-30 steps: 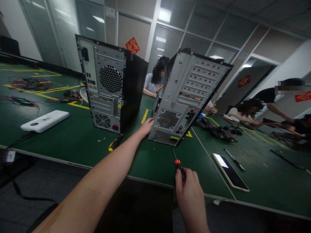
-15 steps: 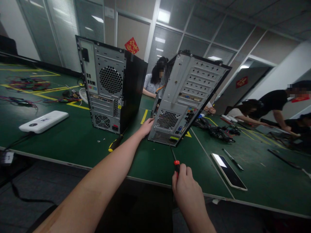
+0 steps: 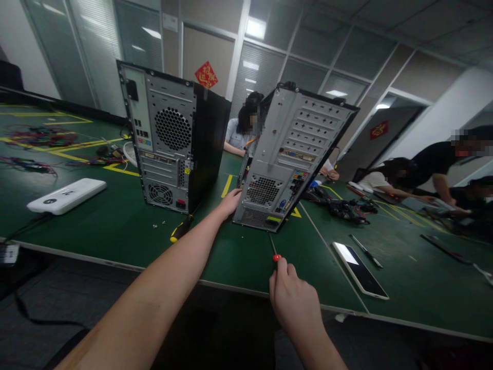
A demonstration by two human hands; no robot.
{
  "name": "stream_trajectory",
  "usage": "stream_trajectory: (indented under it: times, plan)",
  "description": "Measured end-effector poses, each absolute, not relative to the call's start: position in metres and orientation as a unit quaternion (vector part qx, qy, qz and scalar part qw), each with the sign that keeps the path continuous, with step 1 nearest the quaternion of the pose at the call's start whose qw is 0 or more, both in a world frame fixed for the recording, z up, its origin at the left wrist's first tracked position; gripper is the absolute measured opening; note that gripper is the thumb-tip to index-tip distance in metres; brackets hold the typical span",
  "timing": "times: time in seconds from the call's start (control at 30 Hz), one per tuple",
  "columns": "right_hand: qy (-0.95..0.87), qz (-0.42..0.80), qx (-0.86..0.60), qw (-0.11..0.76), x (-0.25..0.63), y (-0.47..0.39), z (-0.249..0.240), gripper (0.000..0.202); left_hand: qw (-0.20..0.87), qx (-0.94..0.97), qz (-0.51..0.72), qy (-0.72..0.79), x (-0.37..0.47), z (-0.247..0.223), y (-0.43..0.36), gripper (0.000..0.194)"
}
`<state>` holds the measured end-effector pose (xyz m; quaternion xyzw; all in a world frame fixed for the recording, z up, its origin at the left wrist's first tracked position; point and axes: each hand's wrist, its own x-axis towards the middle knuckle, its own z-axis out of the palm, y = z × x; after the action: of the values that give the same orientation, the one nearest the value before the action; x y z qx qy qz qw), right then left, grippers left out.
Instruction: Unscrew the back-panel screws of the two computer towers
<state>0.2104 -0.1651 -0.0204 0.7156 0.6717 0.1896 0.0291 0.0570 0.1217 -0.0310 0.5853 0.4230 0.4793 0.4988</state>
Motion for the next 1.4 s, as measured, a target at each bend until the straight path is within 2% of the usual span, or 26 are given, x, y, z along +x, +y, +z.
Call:
stream_trajectory:
  times: [0.5, 0.67, 1.0, 1.4]
  plan:
    - [0.621, 0.086, 0.778, -0.043, 0.201, -0.166, -0.016, 0.003, 0.51, 0.585, 0.479, 0.411, 0.055, -0.034, 0.123, 0.055]
    - [0.609, 0.064, 0.788, -0.061, 0.201, -0.165, -0.017, 0.004, 0.502, 0.584, 0.492, 0.406, 0.057, -0.033, 0.122, 0.049]
    - [0.584, 0.026, 0.807, -0.081, 0.2, -0.165, -0.012, 0.007, 0.506, 0.585, 0.483, 0.411, 0.057, -0.035, 0.125, 0.056]
    - [0.57, 0.002, 0.816, -0.095, 0.196, -0.167, -0.006, 0.005, 0.505, 0.587, 0.472, 0.421, 0.056, -0.03, 0.12, 0.053]
